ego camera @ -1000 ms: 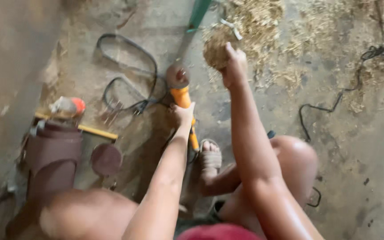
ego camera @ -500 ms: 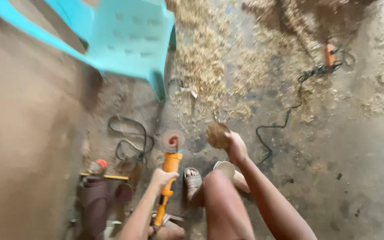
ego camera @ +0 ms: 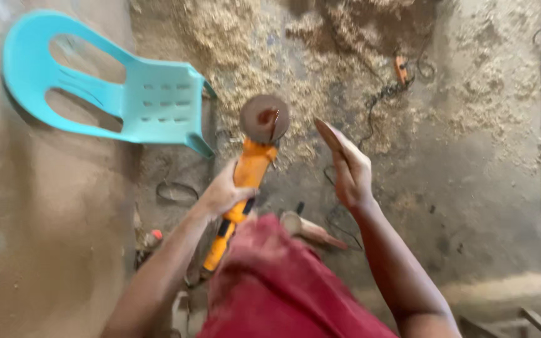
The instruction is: The person uses an electric sander to smooth a large wooden board, then switches to a handheld rotary tool to sand a small circular wooden disc. They apply glue to the disc and attach it to the tool's sanding pad before continuing to sand.
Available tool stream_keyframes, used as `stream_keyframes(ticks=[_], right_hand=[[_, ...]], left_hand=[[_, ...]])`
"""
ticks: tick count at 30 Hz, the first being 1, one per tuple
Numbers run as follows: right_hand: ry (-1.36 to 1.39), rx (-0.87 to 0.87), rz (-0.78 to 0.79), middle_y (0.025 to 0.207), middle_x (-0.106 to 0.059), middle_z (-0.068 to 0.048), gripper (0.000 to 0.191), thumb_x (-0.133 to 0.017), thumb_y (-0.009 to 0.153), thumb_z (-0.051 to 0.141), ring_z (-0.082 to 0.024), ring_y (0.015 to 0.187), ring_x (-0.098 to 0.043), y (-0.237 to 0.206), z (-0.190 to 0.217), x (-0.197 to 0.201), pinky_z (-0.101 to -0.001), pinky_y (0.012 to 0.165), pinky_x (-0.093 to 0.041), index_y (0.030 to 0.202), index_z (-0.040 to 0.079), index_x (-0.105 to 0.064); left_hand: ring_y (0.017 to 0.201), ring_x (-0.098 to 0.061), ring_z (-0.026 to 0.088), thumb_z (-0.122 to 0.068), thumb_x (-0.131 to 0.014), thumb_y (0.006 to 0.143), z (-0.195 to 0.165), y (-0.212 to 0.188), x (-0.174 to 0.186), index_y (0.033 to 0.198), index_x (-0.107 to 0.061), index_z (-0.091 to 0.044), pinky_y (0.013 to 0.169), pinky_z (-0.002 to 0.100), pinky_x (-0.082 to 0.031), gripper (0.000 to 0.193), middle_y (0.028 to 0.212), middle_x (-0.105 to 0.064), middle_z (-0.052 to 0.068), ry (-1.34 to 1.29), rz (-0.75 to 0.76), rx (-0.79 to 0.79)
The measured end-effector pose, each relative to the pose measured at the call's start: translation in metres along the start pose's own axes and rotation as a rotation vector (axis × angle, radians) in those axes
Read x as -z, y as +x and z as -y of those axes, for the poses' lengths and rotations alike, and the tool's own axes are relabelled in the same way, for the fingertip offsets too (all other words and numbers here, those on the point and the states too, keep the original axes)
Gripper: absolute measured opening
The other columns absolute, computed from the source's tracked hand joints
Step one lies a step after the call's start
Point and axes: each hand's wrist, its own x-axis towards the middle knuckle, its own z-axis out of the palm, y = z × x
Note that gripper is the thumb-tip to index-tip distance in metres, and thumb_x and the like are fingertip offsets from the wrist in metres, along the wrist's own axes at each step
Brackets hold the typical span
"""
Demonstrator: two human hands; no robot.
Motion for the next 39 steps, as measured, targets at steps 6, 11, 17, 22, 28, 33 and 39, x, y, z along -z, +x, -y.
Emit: stream_keyframes(ticks=[6, 11, 17, 22, 28, 33, 39], right_hand=[[-0.59, 0.153, 0.053, 0.146, -0.061, -0.023, 0.047, -0.048, 0.097, -0.007, -0.037, 0.14, -0.056, 0.084, -0.032, -0.041, -0.0421, 0.121, -0.042, 0.143, -0.003, -0.059], [-0.751, 0.123, 0.27, 0.155, -0.046, -0.03, 0.059, -0.061, 0.096, 0.016, -0.041, 0.148, -0.043, 0.191, -0.083, -0.096, -0.047, 0.123, -0.037, 0.147, -0.01, -0.046], [-0.995, 0.151, 0.611, 0.16, -0.032, -0.028, 0.108, -0.052, 0.087, 0.076, -0.04, 0.151, -0.027, 0.339, -0.094, -0.085, -0.061, 0.121, -0.015, 0.152, -0.009, -0.034], [-1.053, 0.196, 0.627, 0.162, -0.027, -0.022, 0.122, -0.042, 0.079, 0.089, -0.036, 0.151, -0.024, 0.45, -0.118, -0.088, -0.0664, 0.118, -0.01, 0.154, -0.006, -0.03], [-1.324, 0.186, 0.564, 0.164, -0.034, -0.02, 0.116, -0.044, 0.086, 0.087, -0.031, 0.151, -0.032, 0.619, -0.193, -0.045, -0.0667, 0.12, -0.013, 0.157, -0.004, -0.034], [-0.779, 0.247, 0.519, 0.162, -0.036, -0.021, 0.126, -0.044, 0.076, 0.094, -0.032, 0.151, -0.033, 0.767, -0.232, -0.039, -0.063, 0.122, -0.02, 0.154, -0.005, -0.035], [-0.989, 0.258, 0.615, 0.165, -0.028, -0.021, 0.126, -0.039, 0.078, 0.093, -0.032, 0.154, -0.025, 0.947, -0.247, -0.015, -0.0635, 0.121, -0.01, 0.154, -0.007, -0.032]], left_hand=[[0.101, -0.074, 0.023, -0.021, -0.09, 0.064, -0.04, 0.061, 0.006, 0.132, -0.058, -0.005, 0.091, 0.037, -0.056, 0.077, 0.109, -0.075, 0.014, 0.401, -0.119, 0.054], [0.112, -0.069, 0.036, -0.025, -0.091, 0.06, -0.077, 0.149, 0.046, 0.141, -0.054, -0.008, 0.096, 0.043, -0.054, 0.09, 0.119, -0.071, 0.022, 0.557, -0.111, 0.13], [0.112, -0.07, 0.037, -0.028, -0.088, 0.064, -0.146, 0.258, 0.103, 0.143, -0.046, -0.008, 0.095, 0.044, -0.055, 0.091, 0.121, -0.069, 0.024, 0.502, -0.169, 0.136], [0.111, -0.069, 0.039, -0.029, -0.086, 0.069, -0.2, 0.349, 0.133, 0.138, -0.051, -0.008, 0.093, 0.045, -0.055, 0.08, 0.116, -0.071, 0.023, 0.539, -0.145, 0.137], [0.106, -0.073, 0.034, -0.025, -0.083, 0.067, -0.261, 0.511, 0.174, 0.134, -0.055, -0.009, 0.088, 0.042, -0.058, 0.075, 0.112, -0.074, 0.021, 0.483, -0.193, 0.086], [0.101, -0.076, 0.028, -0.025, -0.082, 0.071, -0.337, 0.647, 0.198, 0.126, -0.062, -0.008, 0.087, 0.039, -0.059, 0.062, 0.108, -0.076, 0.015, 0.417, -0.29, 0.119], [0.106, -0.072, 0.024, -0.017, -0.085, 0.064, -0.427, 0.749, 0.252, 0.135, -0.056, -0.008, 0.092, 0.037, -0.056, 0.077, 0.113, -0.074, 0.012, 0.4, -0.363, 0.119]])
